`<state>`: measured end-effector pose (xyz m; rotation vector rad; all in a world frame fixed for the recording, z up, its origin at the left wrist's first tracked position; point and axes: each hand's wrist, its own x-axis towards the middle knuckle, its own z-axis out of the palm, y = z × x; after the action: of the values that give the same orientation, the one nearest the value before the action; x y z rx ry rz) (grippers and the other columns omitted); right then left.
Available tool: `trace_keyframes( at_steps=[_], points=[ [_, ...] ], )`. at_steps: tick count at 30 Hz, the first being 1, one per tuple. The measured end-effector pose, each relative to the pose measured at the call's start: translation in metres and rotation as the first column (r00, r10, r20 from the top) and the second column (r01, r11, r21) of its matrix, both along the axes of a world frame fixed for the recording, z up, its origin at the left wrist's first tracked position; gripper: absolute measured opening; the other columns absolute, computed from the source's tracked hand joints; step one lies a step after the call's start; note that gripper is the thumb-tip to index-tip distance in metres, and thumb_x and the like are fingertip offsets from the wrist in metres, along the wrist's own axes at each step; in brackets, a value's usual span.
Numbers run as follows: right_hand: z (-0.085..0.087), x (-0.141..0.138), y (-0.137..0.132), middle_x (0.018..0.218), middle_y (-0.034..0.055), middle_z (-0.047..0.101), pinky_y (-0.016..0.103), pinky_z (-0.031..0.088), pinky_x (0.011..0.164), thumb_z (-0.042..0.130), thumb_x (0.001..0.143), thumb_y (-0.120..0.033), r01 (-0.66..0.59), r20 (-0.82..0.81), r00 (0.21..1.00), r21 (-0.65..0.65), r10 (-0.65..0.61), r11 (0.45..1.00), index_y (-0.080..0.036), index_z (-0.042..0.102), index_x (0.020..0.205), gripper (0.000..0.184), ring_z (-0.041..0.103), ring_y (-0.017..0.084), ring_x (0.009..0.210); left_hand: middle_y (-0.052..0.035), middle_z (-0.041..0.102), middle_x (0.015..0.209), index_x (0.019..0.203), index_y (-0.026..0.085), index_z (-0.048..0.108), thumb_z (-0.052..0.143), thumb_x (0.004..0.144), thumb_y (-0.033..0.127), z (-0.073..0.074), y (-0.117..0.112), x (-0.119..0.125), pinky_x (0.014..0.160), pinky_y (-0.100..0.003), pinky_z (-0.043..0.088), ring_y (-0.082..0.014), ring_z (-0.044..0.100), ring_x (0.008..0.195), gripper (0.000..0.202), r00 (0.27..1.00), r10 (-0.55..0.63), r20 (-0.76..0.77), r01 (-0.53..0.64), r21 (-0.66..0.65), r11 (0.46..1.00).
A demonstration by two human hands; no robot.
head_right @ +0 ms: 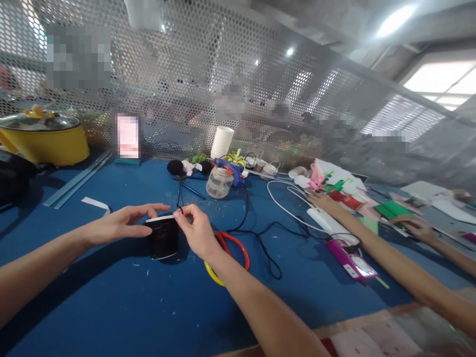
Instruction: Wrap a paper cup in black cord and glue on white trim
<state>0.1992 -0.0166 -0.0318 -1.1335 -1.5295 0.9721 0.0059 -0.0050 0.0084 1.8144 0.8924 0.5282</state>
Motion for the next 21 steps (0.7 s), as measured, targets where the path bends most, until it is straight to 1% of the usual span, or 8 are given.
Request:
trace_keyframes(
  at_steps=[3, 7, 9, 11, 16, 21],
  points=[
    [0.005, -0.002, -0.005, 0.074, 0.002, 0.06, 0.028, 0.044, 0.067, 0.052, 0.078, -0.037, 0.007, 0.064, 0.998, 0.038, -0.009, 0.999, -0.018, 0.054, 0.075, 0.019, 0.055, 0.016, 0.071, -0.0073, 0.05, 0.127, 0.073, 0.019, 0.054, 0.059, 0.07, 0.04, 0.0, -0.007, 0.008, 0.1, -0.038, 0.029, -0.0262, 0.042, 0.119, 0.022, 0.998, 0.055, 0.0, -0.055, 0.048, 0.997],
    [0.011, -0.006, -0.013, 0.077, 0.0023, 0.059, 0.027, 0.044, 0.065, 0.051, 0.079, -0.036, 0.006, 0.103, 0.995, 0.095, -0.015, 0.996, -0.019, 0.052, 0.072, 0.018, 0.054, 0.015, 0.069, -0.0099, 0.055, 0.121, 0.073, 0.019, 0.055, 0.059, 0.069, 0.039, -0.002, -0.015, 0.019, 0.099, -0.04, 0.03, -0.0272, 0.04, 0.121, 0.022, 0.986, 0.165, -0.013, -0.161, 0.143, 0.977],
    [0.013, -0.007, -0.017, 0.078, 0.0024, 0.059, 0.027, 0.044, 0.064, 0.051, 0.079, -0.035, 0.011, 0.111, 0.994, 0.107, -0.023, 0.994, -0.02, 0.051, 0.072, 0.017, 0.055, 0.015, 0.069, -0.0099, 0.056, 0.119, 0.069, 0.019, 0.054, 0.059, 0.068, 0.037, -0.003, -0.018, 0.021, 0.098, -0.04, 0.03, -0.0274, 0.04, 0.12, 0.019, 0.983, 0.183, -0.017, -0.177, 0.182, 0.967],
    [0.015, -0.008, -0.02, 0.078, 0.0028, 0.06, 0.028, 0.045, 0.065, 0.051, 0.079, -0.035, 0.023, 0.109, 0.993, 0.1, -0.034, 0.995, -0.02, 0.051, 0.072, 0.017, 0.056, 0.016, 0.071, -0.0085, 0.057, 0.118, 0.065, 0.019, 0.054, 0.058, 0.069, 0.033, -0.004, -0.02, 0.022, 0.098, -0.041, 0.031, -0.0267, 0.041, 0.119, 0.016, 0.984, 0.178, -0.011, -0.172, 0.196, 0.965],
    [0.015, -0.006, -0.022, 0.082, 0.0042, 0.063, 0.03, 0.045, 0.068, 0.051, 0.079, -0.034, 0.057, 0.066, 0.996, 0.119, -0.065, 0.991, -0.02, 0.052, 0.075, 0.015, 0.058, 0.016, 0.073, -0.0065, 0.053, 0.123, 0.063, 0.018, 0.055, 0.06, 0.068, 0.032, -0.006, -0.019, 0.021, 0.099, -0.041, 0.03, -0.0261, 0.037, 0.123, 0.015, 0.981, 0.179, 0.072, -0.186, 0.111, 0.976],
    [0.014, -0.005, -0.02, 0.083, 0.0044, 0.062, 0.03, 0.045, 0.068, 0.05, 0.08, -0.032, 0.052, 0.107, 0.992, 0.169, -0.07, 0.984, -0.02, 0.05, 0.07, 0.015, 0.058, 0.016, 0.074, -0.0075, 0.047, 0.128, 0.064, 0.017, 0.055, 0.06, 0.069, 0.032, -0.012, -0.018, 0.021, 0.094, -0.041, 0.036, -0.0274, 0.045, 0.116, 0.017, 0.968, 0.189, 0.164, -0.19, -0.006, 0.982]
  ],
)
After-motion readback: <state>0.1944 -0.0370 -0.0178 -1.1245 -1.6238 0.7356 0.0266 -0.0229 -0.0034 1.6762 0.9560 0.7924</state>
